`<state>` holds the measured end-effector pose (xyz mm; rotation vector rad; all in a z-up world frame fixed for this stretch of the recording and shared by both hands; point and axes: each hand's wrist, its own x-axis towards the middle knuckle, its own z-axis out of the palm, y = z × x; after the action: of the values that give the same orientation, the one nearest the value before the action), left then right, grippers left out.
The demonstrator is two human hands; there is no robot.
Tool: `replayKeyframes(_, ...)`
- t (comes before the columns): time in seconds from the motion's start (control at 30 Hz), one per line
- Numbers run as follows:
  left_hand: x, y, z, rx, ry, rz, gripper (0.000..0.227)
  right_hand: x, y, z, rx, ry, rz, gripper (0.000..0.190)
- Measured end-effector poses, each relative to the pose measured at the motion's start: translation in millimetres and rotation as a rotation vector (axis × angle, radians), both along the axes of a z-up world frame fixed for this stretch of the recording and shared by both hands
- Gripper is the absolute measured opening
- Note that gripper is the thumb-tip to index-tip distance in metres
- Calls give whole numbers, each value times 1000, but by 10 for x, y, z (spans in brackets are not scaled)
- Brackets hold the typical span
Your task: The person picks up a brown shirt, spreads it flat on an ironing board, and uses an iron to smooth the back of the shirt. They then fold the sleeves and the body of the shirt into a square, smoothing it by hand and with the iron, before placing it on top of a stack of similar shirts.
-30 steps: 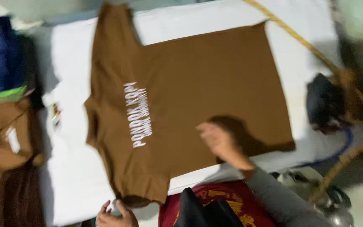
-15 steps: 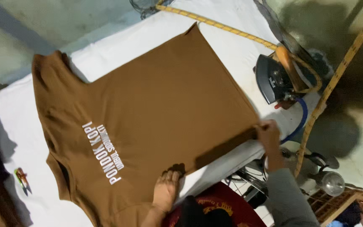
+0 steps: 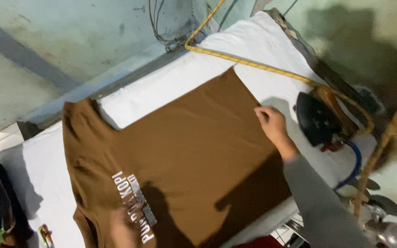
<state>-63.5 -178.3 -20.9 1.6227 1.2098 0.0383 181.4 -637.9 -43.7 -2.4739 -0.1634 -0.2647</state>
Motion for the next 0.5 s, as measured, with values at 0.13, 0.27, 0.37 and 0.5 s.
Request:
replayKeyframes(0.13, 429, 1243, -175, 859, 69, -397, 29, 1094, 452, -27, 17, 170, 55, 33)
replayKeyframes(0.27, 1070, 1746, -63, 731, 264, -152, 58, 1745, 660, 37, -281, 562, -9, 45)
replayKeyframes(0.37, 1494, 1876, 80, 469, 477, -108, 68, 2005, 643, -25, -330, 379, 162, 35)
replayKeyframes(0.5, 1808, 2017, 18, 471, 468, -203, 70, 2194, 599, -40, -396, 647, 173, 35)
